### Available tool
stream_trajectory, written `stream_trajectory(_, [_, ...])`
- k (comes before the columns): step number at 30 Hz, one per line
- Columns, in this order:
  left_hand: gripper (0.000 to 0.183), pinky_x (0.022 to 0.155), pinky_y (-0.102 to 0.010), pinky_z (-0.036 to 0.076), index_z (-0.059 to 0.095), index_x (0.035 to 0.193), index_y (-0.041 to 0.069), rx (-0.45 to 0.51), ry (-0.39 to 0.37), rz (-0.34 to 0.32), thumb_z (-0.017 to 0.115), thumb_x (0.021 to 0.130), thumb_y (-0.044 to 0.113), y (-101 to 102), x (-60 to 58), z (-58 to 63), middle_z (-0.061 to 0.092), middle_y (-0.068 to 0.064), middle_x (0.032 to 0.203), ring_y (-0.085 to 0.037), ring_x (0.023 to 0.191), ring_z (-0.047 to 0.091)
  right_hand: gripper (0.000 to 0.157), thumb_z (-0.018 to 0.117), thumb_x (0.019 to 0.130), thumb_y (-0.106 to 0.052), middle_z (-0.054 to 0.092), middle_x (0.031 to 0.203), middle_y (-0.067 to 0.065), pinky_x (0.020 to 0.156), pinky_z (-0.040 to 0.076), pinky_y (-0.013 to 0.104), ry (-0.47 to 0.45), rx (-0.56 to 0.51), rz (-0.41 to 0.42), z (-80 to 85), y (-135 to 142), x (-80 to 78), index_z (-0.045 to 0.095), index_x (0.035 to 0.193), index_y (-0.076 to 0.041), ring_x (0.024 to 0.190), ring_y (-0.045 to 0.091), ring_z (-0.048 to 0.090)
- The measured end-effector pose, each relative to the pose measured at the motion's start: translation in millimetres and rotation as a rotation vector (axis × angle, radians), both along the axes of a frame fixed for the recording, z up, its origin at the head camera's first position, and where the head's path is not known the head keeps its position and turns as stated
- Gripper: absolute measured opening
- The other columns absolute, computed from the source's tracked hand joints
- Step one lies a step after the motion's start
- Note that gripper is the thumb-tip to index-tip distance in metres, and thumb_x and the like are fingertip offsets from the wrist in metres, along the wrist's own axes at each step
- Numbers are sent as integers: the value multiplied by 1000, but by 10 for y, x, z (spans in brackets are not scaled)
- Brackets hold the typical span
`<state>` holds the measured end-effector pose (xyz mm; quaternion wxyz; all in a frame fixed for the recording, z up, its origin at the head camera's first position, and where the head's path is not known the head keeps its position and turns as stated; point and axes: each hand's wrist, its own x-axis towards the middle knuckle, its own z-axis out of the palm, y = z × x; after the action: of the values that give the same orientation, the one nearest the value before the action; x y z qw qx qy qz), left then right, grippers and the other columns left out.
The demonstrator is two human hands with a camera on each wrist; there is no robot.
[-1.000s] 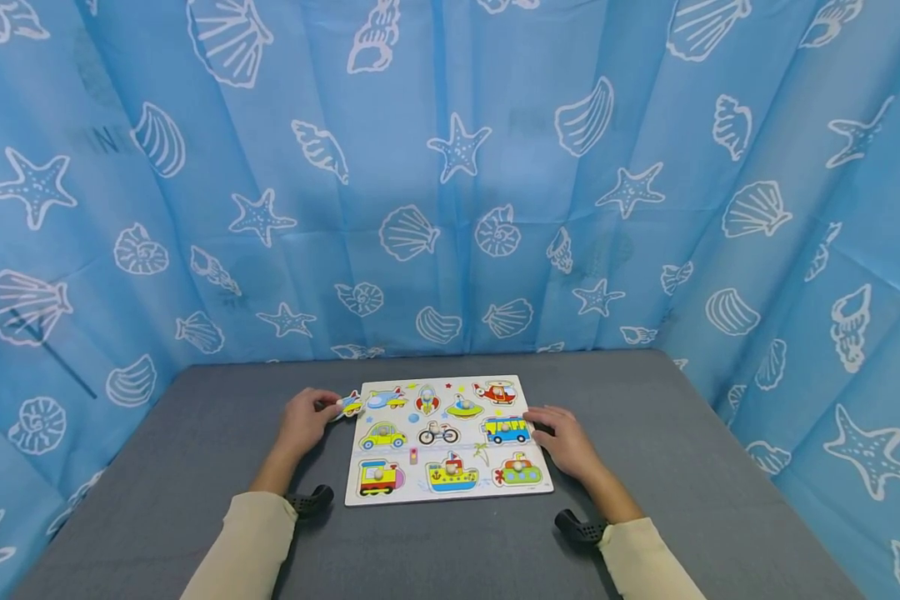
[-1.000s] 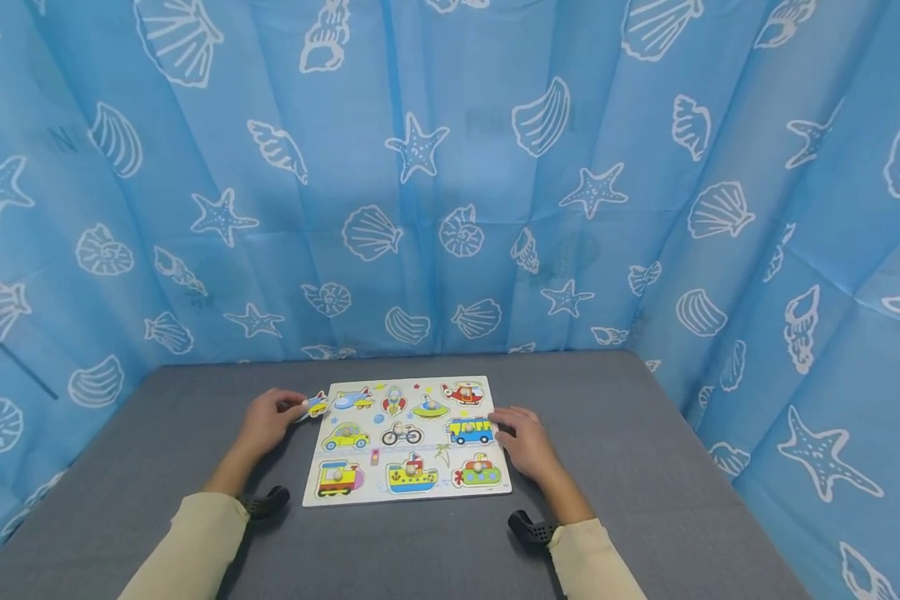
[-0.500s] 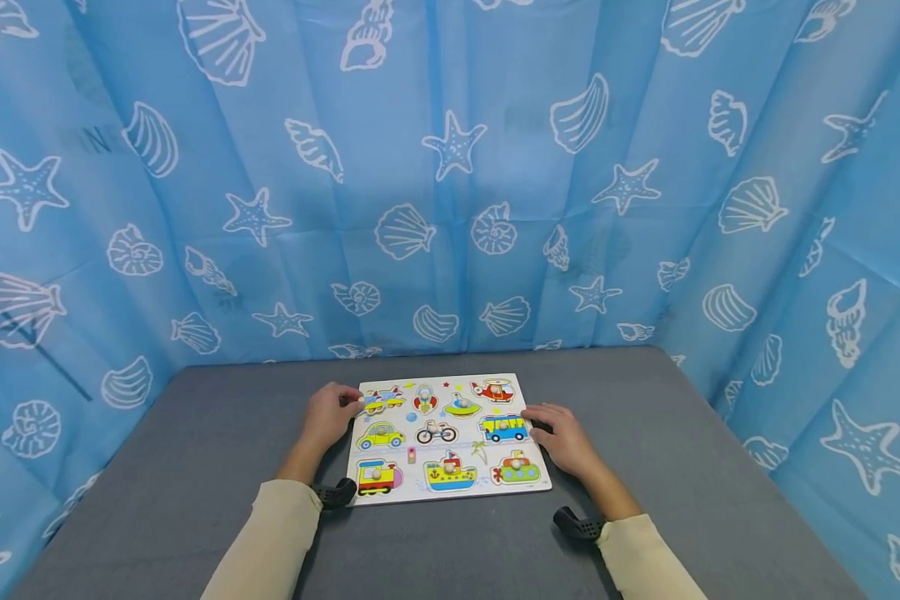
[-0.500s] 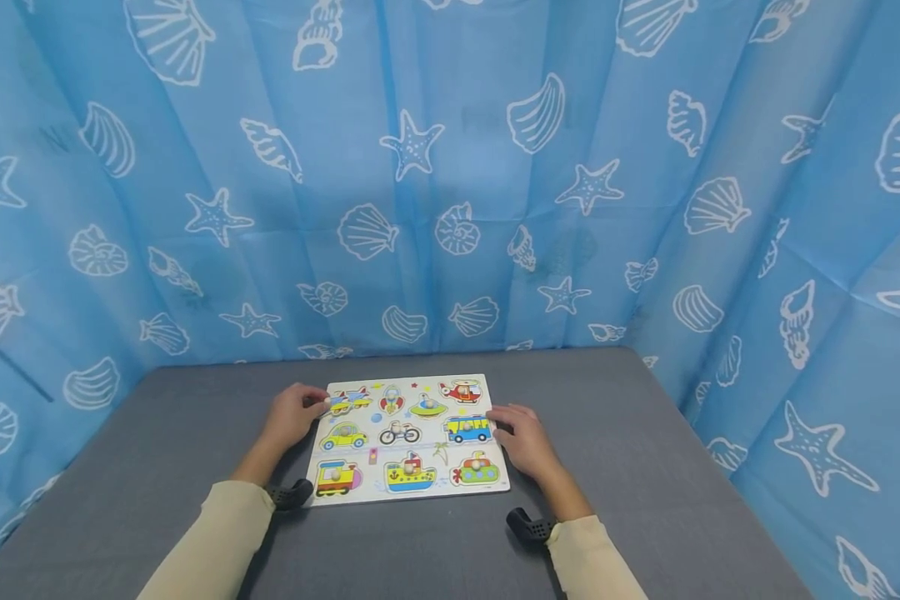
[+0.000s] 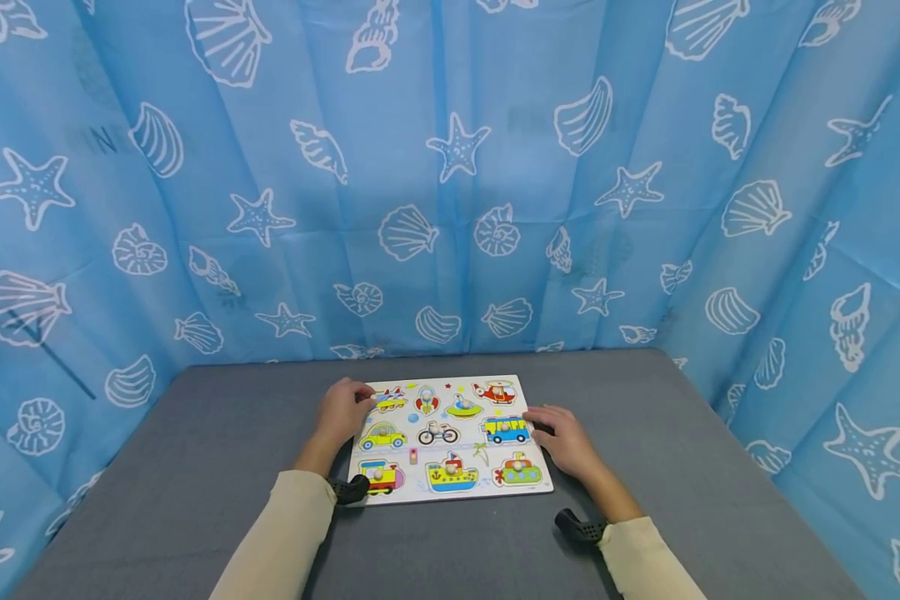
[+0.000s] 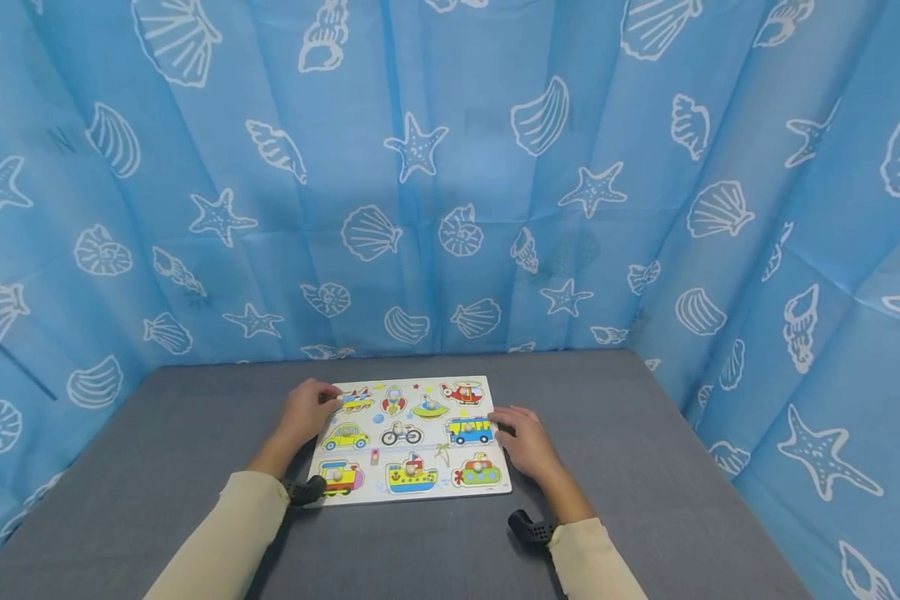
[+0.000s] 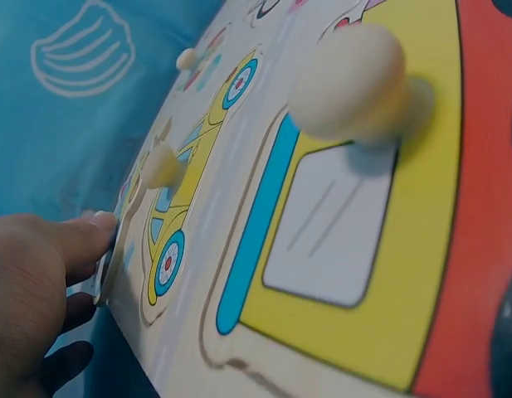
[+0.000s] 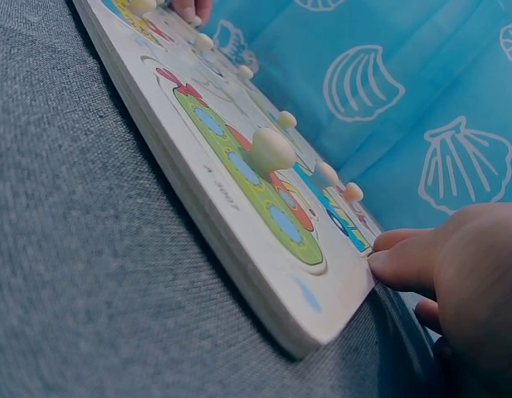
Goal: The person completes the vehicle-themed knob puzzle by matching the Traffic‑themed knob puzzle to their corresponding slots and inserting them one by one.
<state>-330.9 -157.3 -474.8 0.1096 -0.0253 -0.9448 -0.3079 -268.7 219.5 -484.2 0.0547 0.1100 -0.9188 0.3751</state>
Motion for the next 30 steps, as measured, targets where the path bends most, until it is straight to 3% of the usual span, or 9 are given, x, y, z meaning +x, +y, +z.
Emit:
stream_trajectory(13, [15, 75, -39, 47, 73, 101, 9, -57, -1, -13, 73, 89, 17, 114, -68, 30, 57, -1, 90, -19, 82, 54, 33, 61, 93, -2, 55, 135, 19, 107, 24, 60, -2, 1, -9, -1, 5, 1, 63, 126, 2, 135, 43, 33])
stream_trajectory(30, [16, 76, -37, 45, 72, 103, 9, -111, -31, 23, 72, 90, 18, 197, -24, 83, 55, -2, 88, -21, 83, 50, 34, 60, 94, -2, 55, 136, 18, 108, 23, 60, -25, 10, -28, -2, -25, -14, 62, 128, 1, 136, 41, 32])
